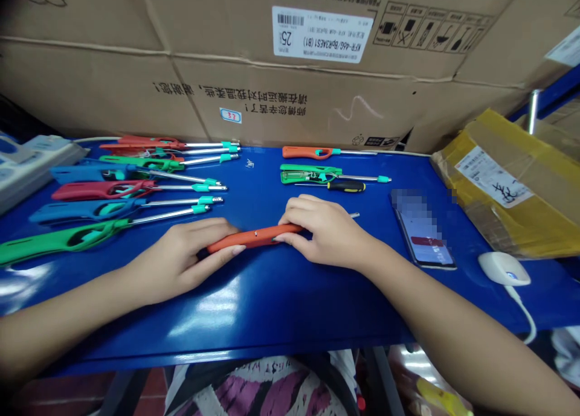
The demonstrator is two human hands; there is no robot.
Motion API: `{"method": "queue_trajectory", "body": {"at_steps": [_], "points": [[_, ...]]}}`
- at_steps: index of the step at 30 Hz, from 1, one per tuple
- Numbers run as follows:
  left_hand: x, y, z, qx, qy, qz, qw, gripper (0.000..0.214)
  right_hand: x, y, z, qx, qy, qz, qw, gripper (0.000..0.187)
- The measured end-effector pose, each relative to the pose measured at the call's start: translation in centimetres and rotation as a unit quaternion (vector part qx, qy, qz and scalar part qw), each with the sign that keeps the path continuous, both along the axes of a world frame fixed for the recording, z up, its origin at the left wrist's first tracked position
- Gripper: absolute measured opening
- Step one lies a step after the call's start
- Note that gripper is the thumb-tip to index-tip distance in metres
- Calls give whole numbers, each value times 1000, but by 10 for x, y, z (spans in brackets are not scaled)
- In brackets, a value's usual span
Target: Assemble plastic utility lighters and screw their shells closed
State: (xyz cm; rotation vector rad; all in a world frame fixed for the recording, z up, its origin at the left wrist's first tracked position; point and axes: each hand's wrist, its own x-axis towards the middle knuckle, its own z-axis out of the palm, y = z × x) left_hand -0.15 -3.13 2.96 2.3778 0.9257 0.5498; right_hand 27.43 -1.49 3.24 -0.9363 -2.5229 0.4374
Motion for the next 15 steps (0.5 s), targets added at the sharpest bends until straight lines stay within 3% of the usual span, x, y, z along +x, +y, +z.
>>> {"method": "queue_trajectory", "body": {"at_steps": [2,5,8,9,11,15], "points": [[4,1,-3,-131,-78,62,986,28,-1,2,-2,14,-18,15,1000,20],[10,4,-7,-347,-183,115,913,41,-3,2,-5,49,-25,42,998,43],[13,4,-9,-443,-244,135,852,45,-4,-2,-8,82,-31,57,995,53],[13,4,-9,-444,-254,137,848,45,-4,-2,-8,89,-34,60,994,51],[13,3,-10,-399,-253,133,871,45,-4,-3,-9,98,-32,55,993,43],[8,1,-13,-159,-193,86,964,35,-3,-3,-11,91,-11,37,995,36]]}}
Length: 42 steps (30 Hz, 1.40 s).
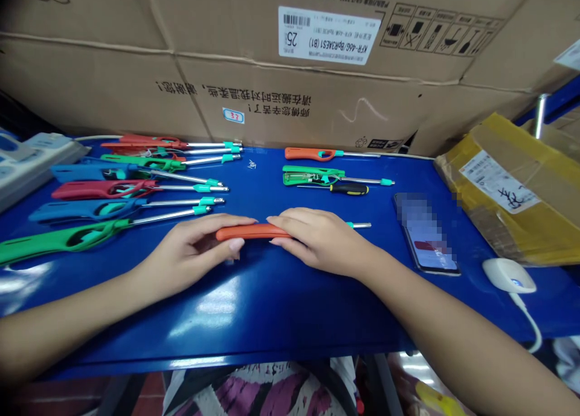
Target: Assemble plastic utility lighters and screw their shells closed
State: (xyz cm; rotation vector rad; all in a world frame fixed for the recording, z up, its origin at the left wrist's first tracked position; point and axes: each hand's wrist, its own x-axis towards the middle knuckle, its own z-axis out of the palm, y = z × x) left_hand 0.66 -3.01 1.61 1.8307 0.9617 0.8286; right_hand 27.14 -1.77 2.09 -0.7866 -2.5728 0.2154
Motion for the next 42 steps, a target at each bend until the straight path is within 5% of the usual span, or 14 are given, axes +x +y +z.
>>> {"method": "queue_trajectory", "body": {"at_steps": [4,9,21,34,39,42], "points": [[-5,-1,-3,192,60,-50,978,30,-1,-1,-1,-12,11,16,1000,36],[-4,-3,-1,249,57,-54,965,30,-4,-5,1,-9,25,24,999,28],[-9,0,6,258,91,23,962,20,13,7,13,-19,-83,-47,995,25],[-10,8,-2,260,146,-76,951,26,7,10,3,-68,-66,-10,995,27],[-11,6,2,252,151,-69,954,27,6,9,9,-89,-76,-22,993,29],[-11,8,6,240,130,-42,961,25,10,10,15,-42,-109,-58,992,32]]}}
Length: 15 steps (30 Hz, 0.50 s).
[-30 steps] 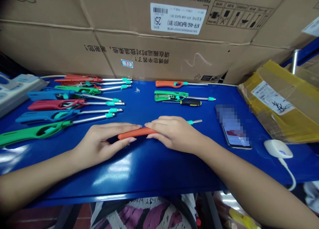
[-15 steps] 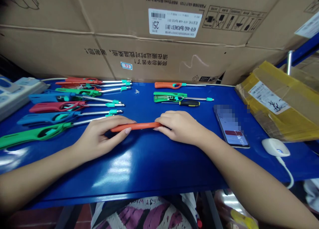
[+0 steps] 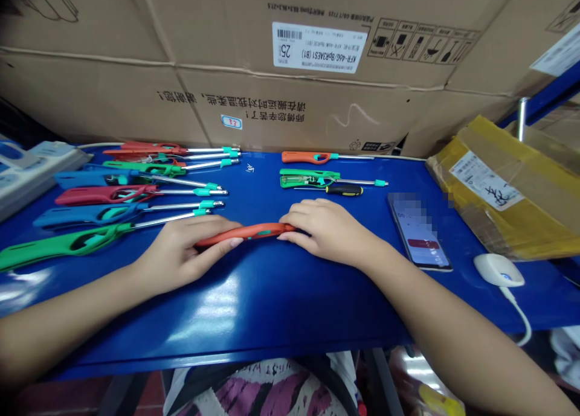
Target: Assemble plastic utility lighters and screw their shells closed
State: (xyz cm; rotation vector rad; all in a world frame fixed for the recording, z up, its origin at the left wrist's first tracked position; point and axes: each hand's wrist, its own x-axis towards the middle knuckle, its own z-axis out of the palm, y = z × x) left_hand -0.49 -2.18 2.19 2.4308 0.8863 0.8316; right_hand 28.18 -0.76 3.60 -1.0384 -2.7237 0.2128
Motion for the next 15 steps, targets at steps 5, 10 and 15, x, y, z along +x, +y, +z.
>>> {"method": "queue_trajectory", "body": {"at_steps": [5,10,15], "points": [[-10,10,6,-18,-27,90,995,26,24,11,4,81,-75,-104,988,48],[-18,19,7,-3,-23,98,995,27,42,24,3,56,-93,-135,985,19],[-17,19,7,-19,-28,103,994,29,41,27,5,48,-69,-74,994,20]]}}
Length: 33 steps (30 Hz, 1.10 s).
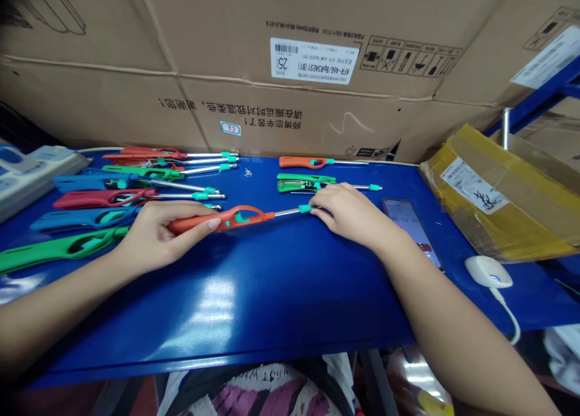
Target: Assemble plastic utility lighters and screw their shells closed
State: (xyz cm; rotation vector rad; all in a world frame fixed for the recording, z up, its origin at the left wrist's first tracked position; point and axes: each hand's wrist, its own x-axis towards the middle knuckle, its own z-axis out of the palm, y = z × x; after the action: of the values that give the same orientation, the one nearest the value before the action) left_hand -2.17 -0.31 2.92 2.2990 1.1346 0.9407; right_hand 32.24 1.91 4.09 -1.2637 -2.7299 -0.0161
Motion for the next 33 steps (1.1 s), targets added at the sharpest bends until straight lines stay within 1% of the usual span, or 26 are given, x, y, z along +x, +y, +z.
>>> {"method": "queue_trajectory", "body": {"at_steps": [4,7,9,12,17,20,23,25,27,30,33], "points": [[2,-1,1,-33,-28,12,999,29,-3,-2,-2,-18,35,41,998,19],[4,-1,2,-67,-43,8,997,29,-5,-4,-2,-42,71,57,995,19],[5,-1,1,-82,-49,11,995,28,-8,-5,-1,-44,83,64,993,22],[8,-2,-1,-79,-47,16,996,26,-16,-10,-1,-32,88,73,993,26],[16,-8,-4,-77,-41,-20,996,26,-38,-23,-10,-23,85,105,991,28],[18,-10,-6,-85,-36,-41,995,28,-45,-26,-17,-22,78,108,991,31],[18,-10,-7,-97,-34,-47,994,28,-44,-25,-18,-58,104,106,987,26],[18,-10,-7,-120,-50,-40,991,27,-42,-25,-14,-98,131,103,981,22],[19,-10,-6,-152,-72,-27,985,26,-40,-26,-11,-117,145,98,978,21],[20,-10,-5,-199,-92,-14,976,26,-41,-29,-10,-81,159,104,979,22],[20,-11,-3,-221,-91,-21,971,28,-43,-32,-13,-54,160,121,978,22]]}}
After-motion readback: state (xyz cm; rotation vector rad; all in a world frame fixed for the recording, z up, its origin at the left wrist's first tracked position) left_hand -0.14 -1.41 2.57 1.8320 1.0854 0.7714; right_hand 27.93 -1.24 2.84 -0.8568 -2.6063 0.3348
